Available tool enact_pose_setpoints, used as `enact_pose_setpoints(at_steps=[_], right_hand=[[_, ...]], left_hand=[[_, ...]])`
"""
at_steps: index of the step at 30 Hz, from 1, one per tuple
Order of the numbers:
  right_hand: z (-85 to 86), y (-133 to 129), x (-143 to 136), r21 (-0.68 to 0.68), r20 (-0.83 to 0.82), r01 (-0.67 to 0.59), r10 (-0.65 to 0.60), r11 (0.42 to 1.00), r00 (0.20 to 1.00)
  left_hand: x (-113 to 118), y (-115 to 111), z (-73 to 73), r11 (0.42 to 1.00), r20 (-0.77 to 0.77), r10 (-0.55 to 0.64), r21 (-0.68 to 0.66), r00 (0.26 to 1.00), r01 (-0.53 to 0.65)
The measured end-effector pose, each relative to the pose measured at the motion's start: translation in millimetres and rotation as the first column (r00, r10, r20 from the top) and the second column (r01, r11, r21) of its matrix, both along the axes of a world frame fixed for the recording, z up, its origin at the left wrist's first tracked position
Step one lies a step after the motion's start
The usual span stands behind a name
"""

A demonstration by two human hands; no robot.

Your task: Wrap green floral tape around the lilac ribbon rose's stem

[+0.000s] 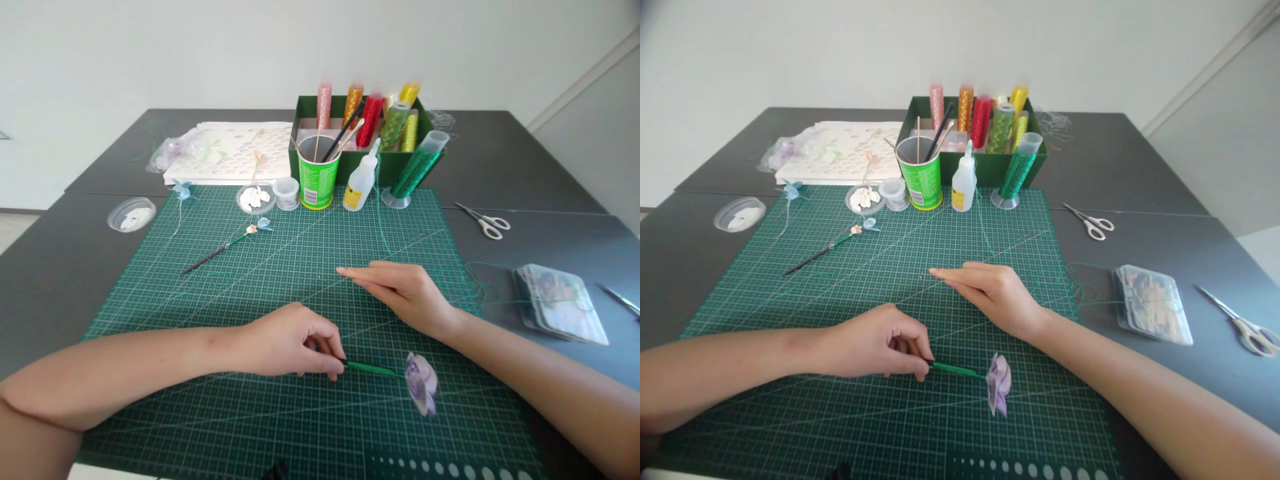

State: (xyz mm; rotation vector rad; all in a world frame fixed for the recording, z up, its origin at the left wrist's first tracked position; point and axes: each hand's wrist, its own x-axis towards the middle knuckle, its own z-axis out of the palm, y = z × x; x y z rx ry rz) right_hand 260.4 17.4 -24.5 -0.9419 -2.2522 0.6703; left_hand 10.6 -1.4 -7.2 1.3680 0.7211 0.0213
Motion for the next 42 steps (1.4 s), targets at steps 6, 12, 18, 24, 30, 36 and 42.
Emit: enact_pose_setpoints(at_steps=[6,12,18,24,30,36,42], right_hand=[[-15.9,4.4,8.1,0.219,0.286,-0.021,-0.043,0.976,0.957],[-23.0,0.9,10.0,0.368,0.462,-0.051,-0.135,0.928,0.877],[-13.8,-2.0,6.9,0.422,0.38,-0.068,-0.108,0.904,0.919],[-14.3,-4.9,4.7,0.379,0.282,-0.097,-0.015,0.92,0.959],[-10.9,-6.1,3.7,0.364,0.219,-0.155,0.078,0.919,0.973],[-8.6,-6.1,2.7,0.363,0.199,-0.175,0.108,0.915,0.974],[-9.1,-7.1,2.3,0.378,0.19,-0.206,0.143,0.903,0.971]], left_hand=[[-3.2,4.5,-5.0,0.98,0.171,0.129,-0.174,0.977,-0.1],[-8.0,17.2,-9.7,0.92,0.394,0.388,-0.222,0.833,-0.323],[-12.9,37.3,-9.2,0.785,0.399,0.619,-0.286,0.676,-0.55],[-12.2,38.9,-7.0,0.745,0.354,0.66,-0.188,0.663,-0.64],[-10.7,36.7,-6.0,0.714,0.306,0.687,-0.115,0.659,-0.691],[-10.7,36.3,-6.4,0.709,0.289,0.695,-0.125,0.658,-0.694],[-10.2,35.8,-7.4,0.725,0.284,0.679,-0.117,0.677,-0.679]])
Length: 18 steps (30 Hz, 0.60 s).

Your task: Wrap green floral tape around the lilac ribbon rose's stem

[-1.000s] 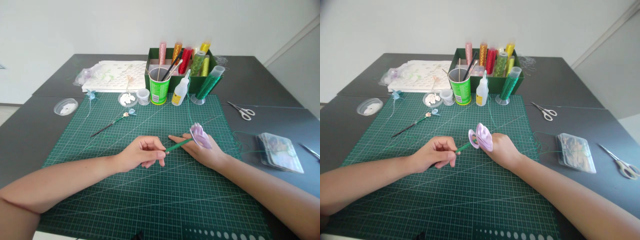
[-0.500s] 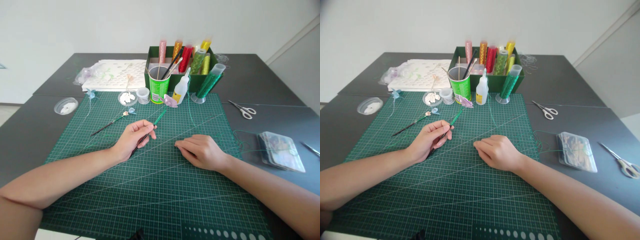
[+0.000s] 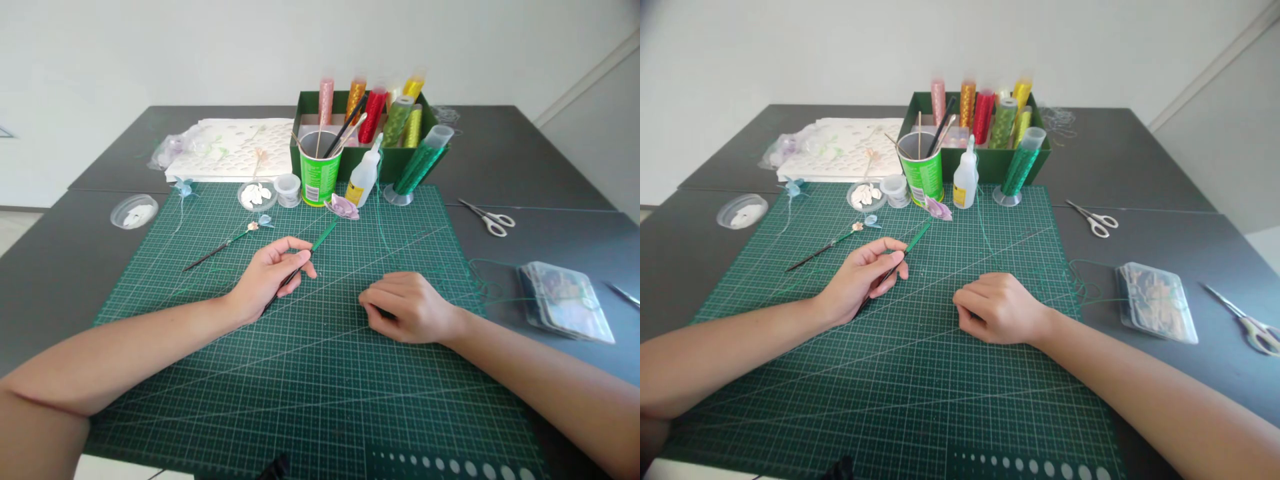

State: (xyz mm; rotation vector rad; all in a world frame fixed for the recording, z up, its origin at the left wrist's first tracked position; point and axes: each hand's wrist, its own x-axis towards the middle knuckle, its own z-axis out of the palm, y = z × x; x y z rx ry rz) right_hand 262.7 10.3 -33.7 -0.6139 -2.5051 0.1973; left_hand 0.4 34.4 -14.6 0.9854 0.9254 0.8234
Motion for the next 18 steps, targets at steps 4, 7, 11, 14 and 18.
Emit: enact_pose_setpoints(at_steps=[4,7,11,14,18], right_hand=[[0.9,0.3,0.8,-0.034,-0.045,0.022,-0.024,0.999,0.999],[0.7,0.5,1.5,-0.13,-0.101,0.095,-0.108,0.987,0.989],[-1.8,-0.1,1.5,-0.212,-0.176,0.254,-0.293,0.944,0.94],[-1.9,0.2,0.6,-0.218,-0.192,0.417,-0.458,0.882,0.868],[1.5,2.0,-0.5,-0.172,-0.221,0.512,-0.54,0.842,0.812]], left_hand=[[0.7,0.7,0.0,1.0,0.01,-0.017,0.01,1.0,0.017],[0.4,0.8,-0.3,0.999,0.019,-0.044,0.013,0.999,0.044],[-0.4,0.2,-1.2,0.997,0.037,-0.073,0.023,0.997,0.072],[-0.8,-0.3,-2.0,0.996,0.048,-0.083,0.019,0.995,0.082],[-1.2,-0.1,-3.2,0.995,0.059,-0.095,0.015,0.994,0.094]])
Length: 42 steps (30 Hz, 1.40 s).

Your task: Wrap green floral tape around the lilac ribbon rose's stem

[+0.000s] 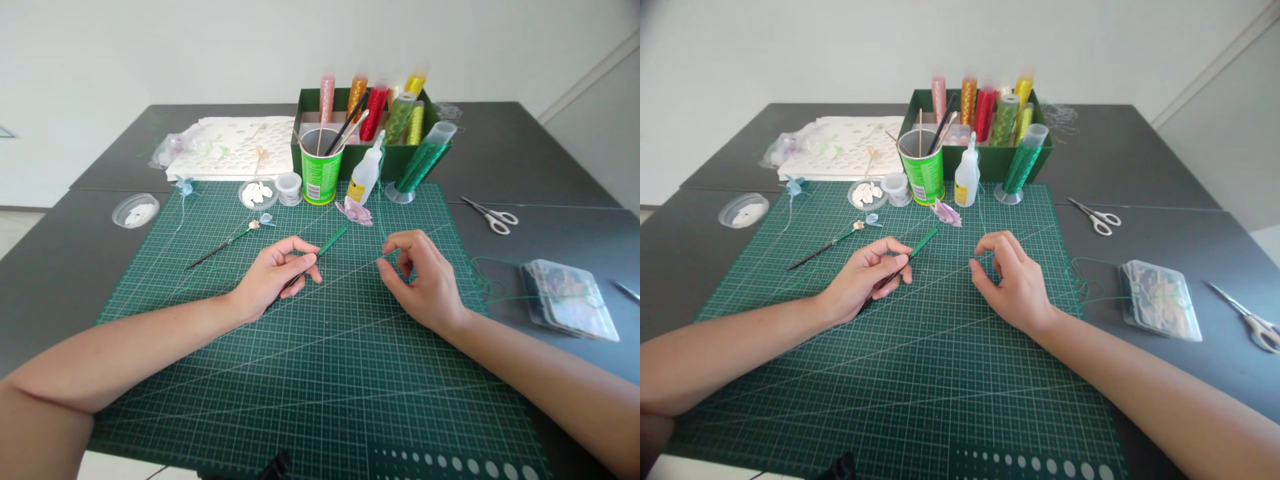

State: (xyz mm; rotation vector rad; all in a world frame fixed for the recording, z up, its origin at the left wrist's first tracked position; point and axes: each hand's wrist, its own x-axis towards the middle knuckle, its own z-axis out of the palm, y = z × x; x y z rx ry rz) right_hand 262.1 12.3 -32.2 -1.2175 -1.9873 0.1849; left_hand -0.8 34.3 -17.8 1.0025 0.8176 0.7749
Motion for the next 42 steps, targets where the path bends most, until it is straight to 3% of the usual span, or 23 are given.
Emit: enact_pose_setpoints(at_steps=[8,14,21,25,27,30,32,33,34,36,40,42], right_hand=[[2.5,0.0,2.7,0.08,-0.005,-0.098,0.099,0.992,0.995],[0.9,1.0,-0.5,0.048,0.011,-0.053,0.053,0.997,0.999],[1.8,2.3,-0.7,0.054,0.087,-0.272,0.266,0.961,0.96],[2.1,-5.2,-2.5,-0.084,0.025,-0.349,0.352,0.934,0.936],[1.8,-11.2,-5.0,-0.231,-0.141,-0.424,0.401,0.876,0.905],[2.4,-18.7,-8.4,-0.397,-0.459,-0.614,0.432,0.682,0.776],[4.1,-20.8,-9.1,-0.464,-0.563,-0.675,0.398,0.574,0.725],[5.2,-21.0,-9.0,-0.499,-0.569,-0.669,0.374,0.551,0.732],[6.4,-20.7,-8.6,-0.532,-0.551,-0.643,0.35,0.551,0.757],[8.3,-19.4,-7.7,-0.566,-0.471,-0.555,0.314,0.609,0.824],[8.3,-16.4,-6.7,-0.446,-0.345,-0.357,0.211,0.821,0.915],[7.0,-15.3,-6.0,-0.366,-0.306,-0.254,0.142,0.896,0.942]], left_hand=[[0.0,0.8,1.2,1.0,0.004,-0.012,-0.001,1.0,0.012],[-0.3,0.3,2.0,0.999,-0.014,-0.033,0.014,0.999,0.033],[-1.3,1.7,1.9,0.993,-0.065,-0.112,0.025,0.992,0.114],[-1.6,1.7,1.7,0.988,-0.059,-0.15,0.039,0.987,0.152],[-1.6,1.3,2.3,0.983,-0.058,-0.174,0.048,0.983,0.177],[-1.8,0.6,3.6,0.98,-0.069,-0.188,0.056,0.98,0.192],[-2.1,0.2,4.0,0.981,-0.07,-0.182,0.056,0.981,0.186],[-2.3,0.1,3.8,0.982,-0.066,-0.175,0.053,0.982,0.179],[-2.4,0.1,3.5,0.984,-0.064,-0.169,0.049,0.984,0.172],[-2.4,0.2,2.6,0.987,-0.061,-0.155,0.037,0.986,0.158],[-1.3,2.1,1.0,0.997,-0.043,-0.076,0.025,0.996,0.077],[-0.7,3.6,0.6,1.0,-0.022,-0.016,0.024,1.0,0.017]])
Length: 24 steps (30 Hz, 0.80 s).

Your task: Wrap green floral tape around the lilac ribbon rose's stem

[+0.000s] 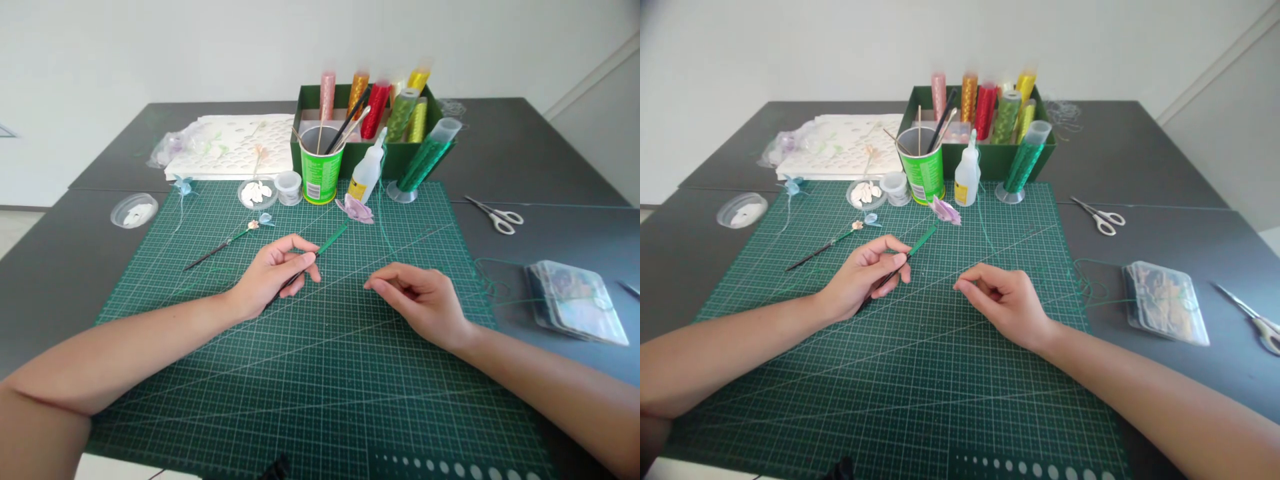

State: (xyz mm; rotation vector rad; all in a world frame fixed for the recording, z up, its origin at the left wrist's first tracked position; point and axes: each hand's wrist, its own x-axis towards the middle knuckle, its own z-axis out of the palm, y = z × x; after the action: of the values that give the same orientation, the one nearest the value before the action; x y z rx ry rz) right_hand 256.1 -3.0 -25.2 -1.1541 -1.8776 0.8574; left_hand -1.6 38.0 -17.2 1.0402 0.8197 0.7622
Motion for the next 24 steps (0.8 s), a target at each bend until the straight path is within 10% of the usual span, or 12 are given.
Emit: enact_pose_setpoints(at_steps=[16,24], right_hand=[[-12.3,25.4,10.6,0.539,0.323,0.326,-0.548,0.777,0.772],[-11.3,3.8,-38.9,0.15,-0.111,0.252,-0.237,0.956,0.965]], left_hand=[[-0.6,1.8,-4.1,0.999,0.049,-0.007,0.042,0.999,0.005],[12.6,2.1,-5.5,0.997,0.058,-0.064,0.056,0.996,0.061]])
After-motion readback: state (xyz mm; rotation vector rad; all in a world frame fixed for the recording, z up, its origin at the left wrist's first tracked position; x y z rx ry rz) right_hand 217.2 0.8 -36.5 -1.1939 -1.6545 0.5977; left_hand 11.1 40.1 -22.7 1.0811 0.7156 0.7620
